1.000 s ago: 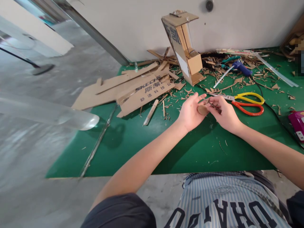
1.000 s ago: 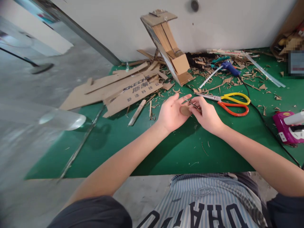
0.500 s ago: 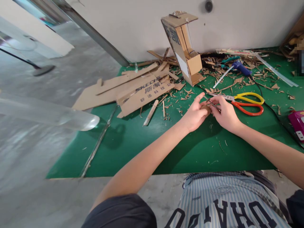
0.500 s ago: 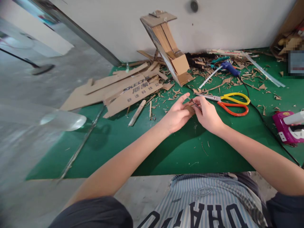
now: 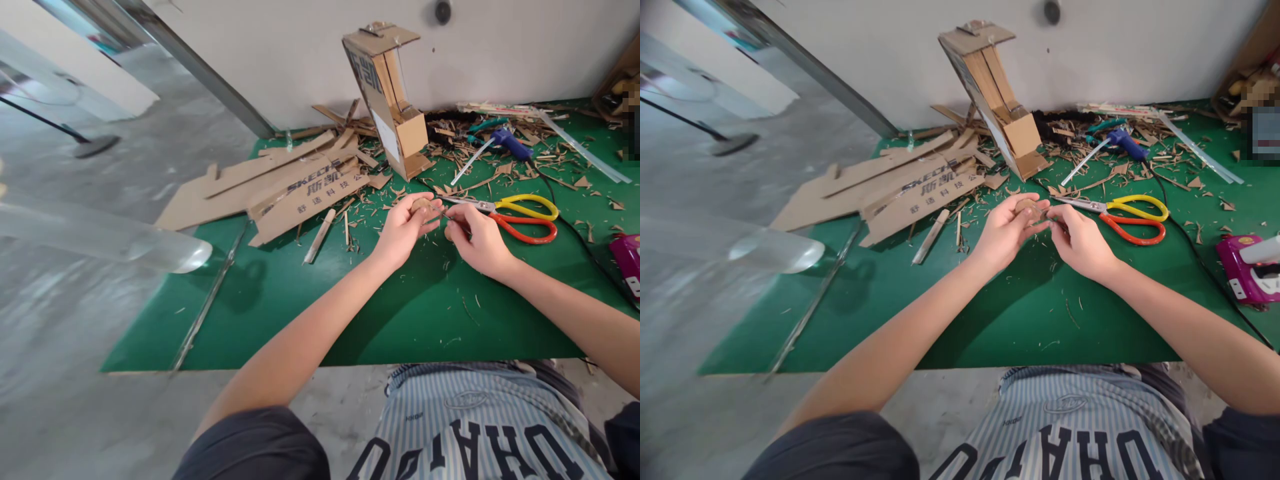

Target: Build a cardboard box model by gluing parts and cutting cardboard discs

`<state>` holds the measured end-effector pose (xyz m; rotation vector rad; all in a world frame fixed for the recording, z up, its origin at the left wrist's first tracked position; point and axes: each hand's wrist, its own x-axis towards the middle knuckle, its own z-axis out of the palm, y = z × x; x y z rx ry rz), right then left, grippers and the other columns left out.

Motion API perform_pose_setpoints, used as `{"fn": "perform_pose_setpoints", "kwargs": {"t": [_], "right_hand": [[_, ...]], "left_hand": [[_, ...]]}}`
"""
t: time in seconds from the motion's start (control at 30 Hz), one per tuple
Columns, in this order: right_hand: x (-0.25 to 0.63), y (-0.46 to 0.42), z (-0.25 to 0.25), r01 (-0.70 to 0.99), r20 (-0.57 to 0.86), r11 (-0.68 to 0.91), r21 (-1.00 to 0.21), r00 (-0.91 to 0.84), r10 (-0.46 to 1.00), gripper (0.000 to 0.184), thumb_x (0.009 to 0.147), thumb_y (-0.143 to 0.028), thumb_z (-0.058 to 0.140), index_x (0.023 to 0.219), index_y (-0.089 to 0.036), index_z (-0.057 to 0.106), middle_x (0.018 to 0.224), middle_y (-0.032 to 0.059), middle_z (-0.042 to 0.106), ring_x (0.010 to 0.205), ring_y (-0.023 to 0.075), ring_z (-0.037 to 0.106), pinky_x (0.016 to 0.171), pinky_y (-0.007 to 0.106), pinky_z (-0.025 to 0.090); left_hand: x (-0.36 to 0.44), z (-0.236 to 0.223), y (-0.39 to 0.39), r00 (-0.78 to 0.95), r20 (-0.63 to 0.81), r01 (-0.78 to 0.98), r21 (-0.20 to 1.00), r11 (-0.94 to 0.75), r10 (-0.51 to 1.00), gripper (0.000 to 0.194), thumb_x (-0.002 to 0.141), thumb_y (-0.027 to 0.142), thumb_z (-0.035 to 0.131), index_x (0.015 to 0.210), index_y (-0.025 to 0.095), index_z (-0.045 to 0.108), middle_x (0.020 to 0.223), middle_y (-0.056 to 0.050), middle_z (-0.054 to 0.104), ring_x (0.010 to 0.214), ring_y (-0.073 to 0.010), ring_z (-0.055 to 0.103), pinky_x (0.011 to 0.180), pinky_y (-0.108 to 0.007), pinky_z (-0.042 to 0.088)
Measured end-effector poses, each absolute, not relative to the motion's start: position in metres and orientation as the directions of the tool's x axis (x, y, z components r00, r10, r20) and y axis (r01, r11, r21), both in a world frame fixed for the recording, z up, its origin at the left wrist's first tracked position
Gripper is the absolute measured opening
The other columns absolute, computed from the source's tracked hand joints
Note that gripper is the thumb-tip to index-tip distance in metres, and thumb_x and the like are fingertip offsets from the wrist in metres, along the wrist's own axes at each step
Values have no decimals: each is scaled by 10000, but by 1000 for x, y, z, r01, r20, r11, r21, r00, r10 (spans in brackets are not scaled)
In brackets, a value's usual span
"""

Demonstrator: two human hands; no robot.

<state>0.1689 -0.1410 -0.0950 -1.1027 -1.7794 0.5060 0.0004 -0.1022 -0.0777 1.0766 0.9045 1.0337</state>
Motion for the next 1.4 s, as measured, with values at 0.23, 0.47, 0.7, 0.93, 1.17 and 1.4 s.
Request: {"fn": "perform_pose_setpoints", "kwargs": {"t": [0.23, 0.47, 0.7, 0.93, 1.17, 1.4], "right_hand": [[169, -142, -97, 570, 528, 535, -623, -199, 826, 110, 932, -194, 496, 1014, -217, 565, 777, 24, 676, 610, 136, 573, 607, 279, 455], [170, -141, -99, 612, 547, 539, -579, -198, 813, 134, 928, -179, 487, 1021, -204, 581, 768, 27, 678, 612, 140, 583, 611, 272, 441], [169, -144, -99, 684, 508, 503, -529, -220, 833, 106, 939, -199, 451, 982, -199, 548, 787, 55, 695, 602, 148, 594, 574, 273, 402], [168, -145, -97, 746, 491, 485, -457, -243, 837, 167, 941, -210, 414, 990, -180, 571, 773, 73, 703, 626, 168, 627, 539, 272, 367], [168, -145, -96, 757, 472, 462, -462, -231, 851, 229, 962, -235, 391, 1035, -159, 594, 835, 107, 728, 641, 186, 648, 548, 283, 383], [167, -146, -96, 762, 491, 482, -432, -250, 835, 225, 950, -220, 390, 1008, -163, 599, 726, 63, 674, 606, 165, 606, 532, 270, 353]], "left_hand": [[1, -78, -105, 354, -74, -198, 968, 152, 932, 281, 930, 111, 552, 1191, 211, 575, 1209, -72, 751, 1057, -192, 746, 1017, -436, 601], [0, -84, -102, 404, -68, -225, 959, 171, 912, 184, 928, 176, 607, 1111, 161, 599, 1185, -101, 764, 1088, -185, 745, 1029, -384, 595], [-2, -88, -100, 420, 46, -56, 998, -24, 906, 242, 979, 159, 508, 1207, 211, 573, 1295, -91, 728, 1219, -186, 703, 894, -276, 620], [-5, -98, -96, 436, 198, 87, 962, -260, 878, 242, 1017, 155, 404, 1236, 199, 498, 1350, -148, 691, 1237, -193, 702, 979, -340, 630], [-3, -100, -96, 433, 183, 90, 965, -245, 883, 206, 1022, 191, 414, 1208, 194, 504, 1393, -155, 670, 1254, -200, 696, 1069, -387, 603], [-3, -98, -97, 440, 187, 74, 967, -244, 878, 208, 1018, 188, 425, 1207, 185, 512, 1401, -154, 674, 1271, -203, 688, 1114, -400, 577]]}}
